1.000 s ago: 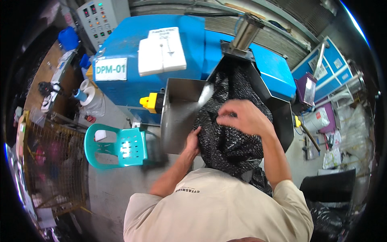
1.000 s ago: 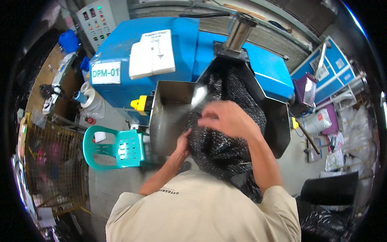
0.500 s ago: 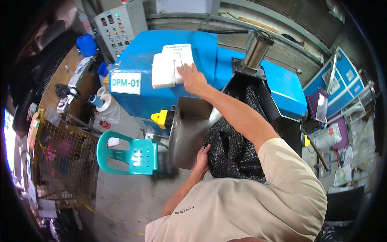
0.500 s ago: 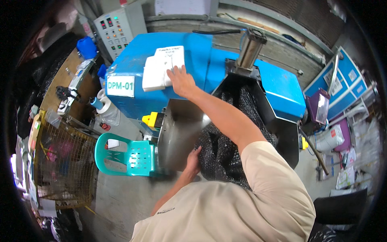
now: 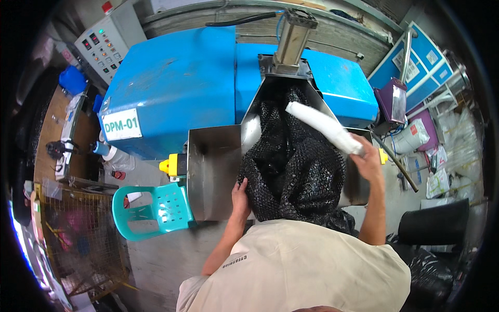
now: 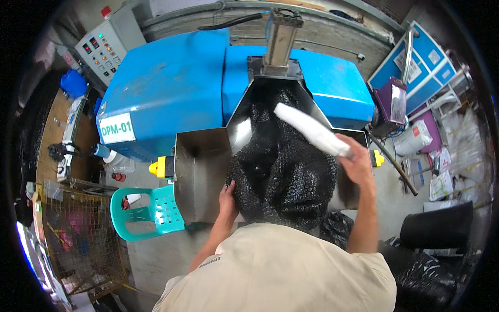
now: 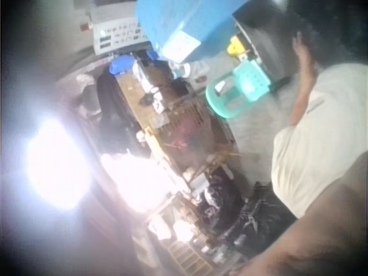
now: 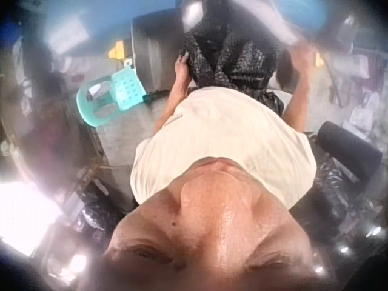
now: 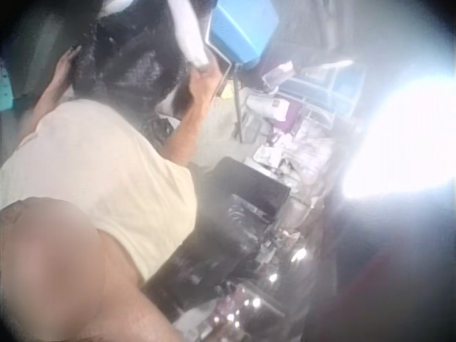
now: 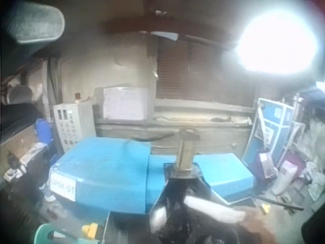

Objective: The person records data on a clipboard using a calculator and pen, then pours a white granular substance from a container into a blue industrial machine. The person also adjusts a purple component on the machine and moves a black mesh bag.

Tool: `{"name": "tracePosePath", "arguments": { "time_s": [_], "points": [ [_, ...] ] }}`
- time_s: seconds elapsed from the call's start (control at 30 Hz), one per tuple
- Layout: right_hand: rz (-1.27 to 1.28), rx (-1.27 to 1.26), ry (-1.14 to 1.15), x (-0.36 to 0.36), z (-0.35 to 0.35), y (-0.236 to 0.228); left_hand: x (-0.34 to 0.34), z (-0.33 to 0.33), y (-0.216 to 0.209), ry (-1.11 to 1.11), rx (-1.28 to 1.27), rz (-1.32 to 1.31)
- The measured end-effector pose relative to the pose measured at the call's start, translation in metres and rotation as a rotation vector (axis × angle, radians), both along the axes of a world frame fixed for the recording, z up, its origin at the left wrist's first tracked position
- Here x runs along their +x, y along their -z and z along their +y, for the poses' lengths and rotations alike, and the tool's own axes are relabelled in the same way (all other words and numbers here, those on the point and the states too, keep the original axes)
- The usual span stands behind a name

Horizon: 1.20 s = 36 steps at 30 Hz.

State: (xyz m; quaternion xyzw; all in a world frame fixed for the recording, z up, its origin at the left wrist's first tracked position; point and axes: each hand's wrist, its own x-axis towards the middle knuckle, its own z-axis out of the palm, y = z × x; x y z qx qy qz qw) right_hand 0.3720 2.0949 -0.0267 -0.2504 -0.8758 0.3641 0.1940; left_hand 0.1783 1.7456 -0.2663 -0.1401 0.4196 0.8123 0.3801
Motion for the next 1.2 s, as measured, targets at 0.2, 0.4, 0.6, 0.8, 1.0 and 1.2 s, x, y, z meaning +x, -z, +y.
{"name": "tracePosePath", "arguments": {
  "time_s": [0.2, 0.4, 0.6, 0.8, 1.0, 1.2],
  "points": [
    [0.083, 0.377, 0.065, -0.046, -0.026, 0.117, -0.005, 0.015, -0.008, -0.005, -0.139, 0.160],
    [-0.045, 0.561, 0.151, -0.098, -0.042, 0.195, -0.007, 0.022, -0.022, 0.115, -0.258, 0.268],
    [-0.005, 0.493, 0.141, -0.130, -0.057, 0.238, -0.004, 0.014, 0.002, 0.124, -0.232, 0.272],
    [0.124, 0.228, 0.181, -0.134, -0.063, 0.242, -0.004, -0.002, 0.012, 0.203, -0.329, 0.213],
    [0.503, -0.498, 0.242, -0.142, -0.042, 0.230, 0.005, 0.006, -0.024, 0.228, -0.276, 0.194],
    [0.493, -0.743, 0.392, -0.101, 0.007, 0.220, -0.011, 0.058, -0.015, 0.474, -0.329, 0.525]
  ]
}}
